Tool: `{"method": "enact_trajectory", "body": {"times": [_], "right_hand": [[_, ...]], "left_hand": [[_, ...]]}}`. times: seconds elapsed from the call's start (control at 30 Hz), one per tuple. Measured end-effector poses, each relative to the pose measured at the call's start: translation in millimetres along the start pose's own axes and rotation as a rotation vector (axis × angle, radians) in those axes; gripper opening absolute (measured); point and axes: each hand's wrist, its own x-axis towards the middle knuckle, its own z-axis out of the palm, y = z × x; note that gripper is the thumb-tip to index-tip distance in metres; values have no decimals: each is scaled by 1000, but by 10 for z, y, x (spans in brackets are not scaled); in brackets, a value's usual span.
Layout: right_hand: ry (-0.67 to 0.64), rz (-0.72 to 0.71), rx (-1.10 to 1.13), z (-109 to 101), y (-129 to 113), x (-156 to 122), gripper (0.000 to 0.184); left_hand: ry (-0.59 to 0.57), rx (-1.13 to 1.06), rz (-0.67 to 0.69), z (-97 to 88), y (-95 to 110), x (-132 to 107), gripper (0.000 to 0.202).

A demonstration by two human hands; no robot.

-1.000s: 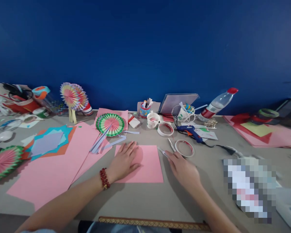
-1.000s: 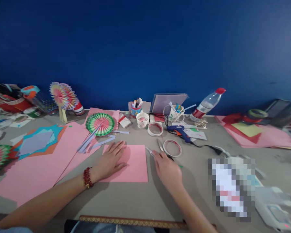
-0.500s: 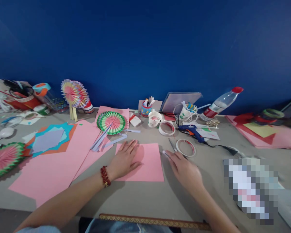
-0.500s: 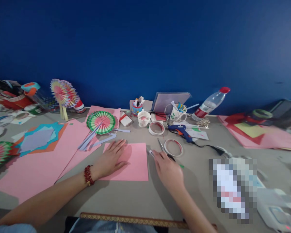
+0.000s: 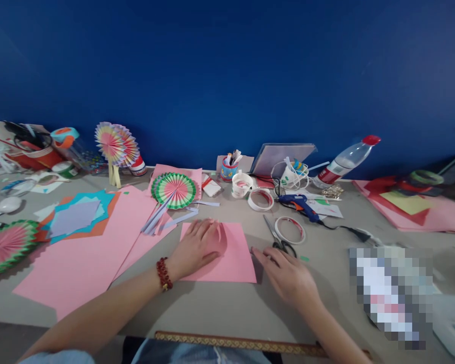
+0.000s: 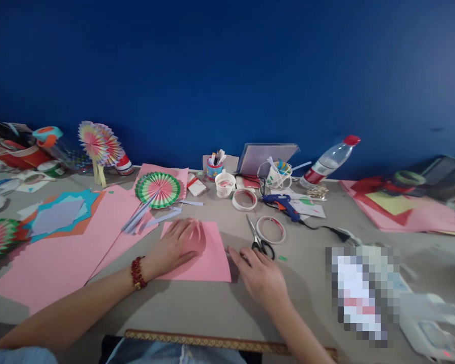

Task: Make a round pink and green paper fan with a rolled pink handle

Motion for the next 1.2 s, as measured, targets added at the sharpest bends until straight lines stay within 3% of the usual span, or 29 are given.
{"method": "enact_trajectory", "body": {"times": [0.3,0.57,0.77,0.9,1.03,1.2], "right_hand": [[-29,141,75,48,109,-38,41],[30,305,163,24,140,6,38],[45,390,490,-4,87,216,35],[10,342,707,36,50,477,26],[13,234,749,41,-38,705,19],[2,289,748,49,-70,822,26]], "left_hand": [[-29,-13,-4,-40,12,8,70],[-52,66,28,26,-15,9,71],[-49,77,39,35,-18,11,71],[-30,55,41,40,-25,9,71],[-21,43,58,48,-40,4,71],[-4,35,50,36,-33,9,74]]}}
